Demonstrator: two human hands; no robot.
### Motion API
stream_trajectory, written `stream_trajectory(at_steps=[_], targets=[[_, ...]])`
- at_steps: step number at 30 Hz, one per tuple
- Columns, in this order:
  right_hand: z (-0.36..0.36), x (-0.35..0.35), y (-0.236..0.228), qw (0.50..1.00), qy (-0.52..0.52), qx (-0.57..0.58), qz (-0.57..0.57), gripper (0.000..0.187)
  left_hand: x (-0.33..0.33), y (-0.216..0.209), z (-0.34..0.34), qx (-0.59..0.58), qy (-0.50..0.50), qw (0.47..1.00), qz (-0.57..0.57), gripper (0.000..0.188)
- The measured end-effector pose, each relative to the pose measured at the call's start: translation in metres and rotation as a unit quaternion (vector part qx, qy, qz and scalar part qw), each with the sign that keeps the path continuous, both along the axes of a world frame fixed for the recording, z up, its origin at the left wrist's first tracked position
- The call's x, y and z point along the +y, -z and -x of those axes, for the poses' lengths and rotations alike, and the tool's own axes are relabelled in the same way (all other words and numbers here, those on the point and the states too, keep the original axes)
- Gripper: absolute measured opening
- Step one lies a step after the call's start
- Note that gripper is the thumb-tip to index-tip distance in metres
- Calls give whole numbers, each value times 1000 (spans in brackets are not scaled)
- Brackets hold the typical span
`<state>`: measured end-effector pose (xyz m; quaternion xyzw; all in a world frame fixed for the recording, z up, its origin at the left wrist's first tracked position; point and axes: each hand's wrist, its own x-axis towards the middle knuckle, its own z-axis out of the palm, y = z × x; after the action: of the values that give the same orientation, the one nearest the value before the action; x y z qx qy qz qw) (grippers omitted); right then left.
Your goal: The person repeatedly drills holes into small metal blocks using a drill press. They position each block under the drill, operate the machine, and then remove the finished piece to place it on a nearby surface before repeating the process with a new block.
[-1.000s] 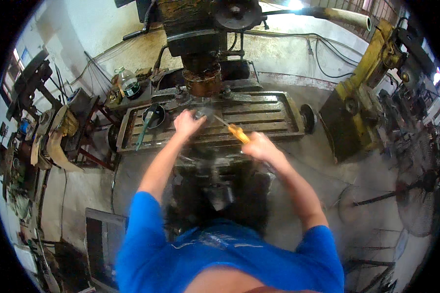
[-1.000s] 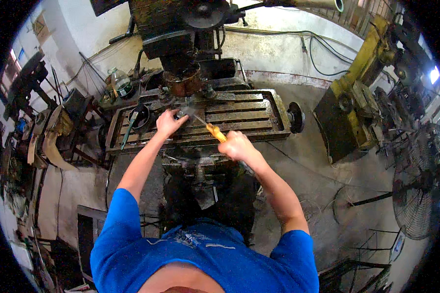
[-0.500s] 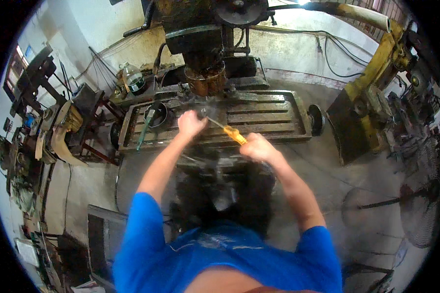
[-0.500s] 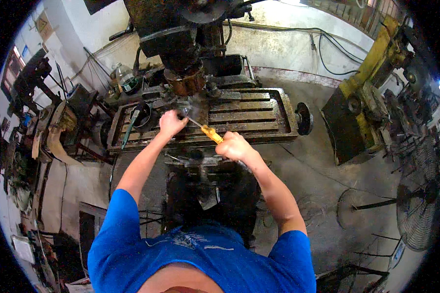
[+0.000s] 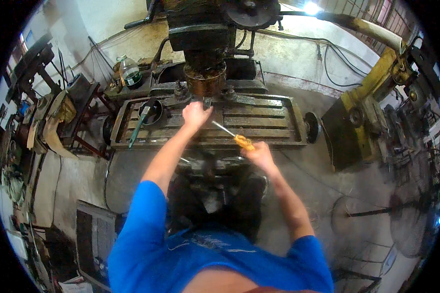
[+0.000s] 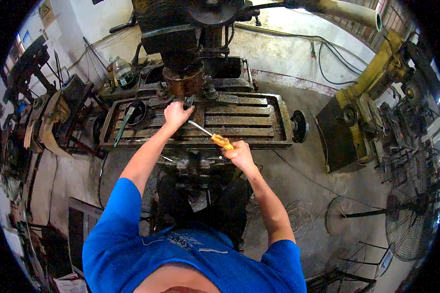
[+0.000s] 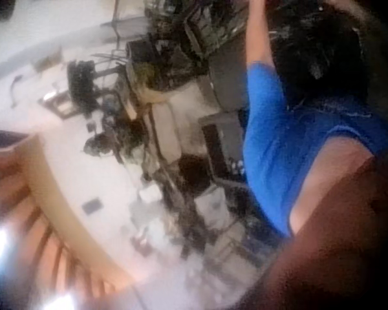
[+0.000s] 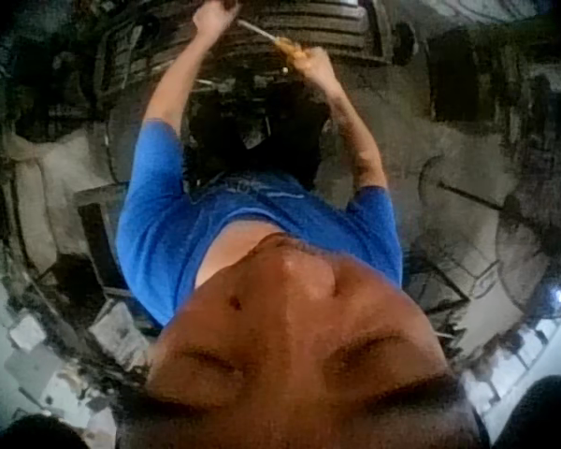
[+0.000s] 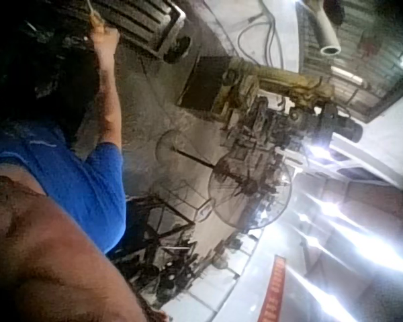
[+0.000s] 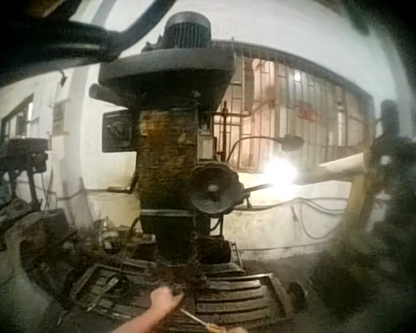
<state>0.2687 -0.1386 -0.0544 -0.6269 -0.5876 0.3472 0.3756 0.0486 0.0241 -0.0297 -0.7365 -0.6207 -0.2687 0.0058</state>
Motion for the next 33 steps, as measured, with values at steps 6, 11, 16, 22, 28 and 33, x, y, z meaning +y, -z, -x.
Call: stream_trajectory(at_steps=[6,11,16,22,28,33], targets=[[4,-3,40,977,105,-187,3,26,4,-4,5,-2,-8,1000,9,53],[-7,-21,36,939,91,-326,56,28,9,-1,21,-35,11,999,11,44],[-59,-25,-108,985,7,-142,-93,32,28,-13,19,-59,44,984,164,42],[-78,-10,-338,807,-77,207,-547,54,36,7,33,-125,22,981,150,40],[-100,-27,-331,799,-90,171,-570,51,31,-10,17,-182,64,962,191,40],[-73,-42,-269,814,-38,109,-570,42,35,3,25,-185,23,967,176,40]])
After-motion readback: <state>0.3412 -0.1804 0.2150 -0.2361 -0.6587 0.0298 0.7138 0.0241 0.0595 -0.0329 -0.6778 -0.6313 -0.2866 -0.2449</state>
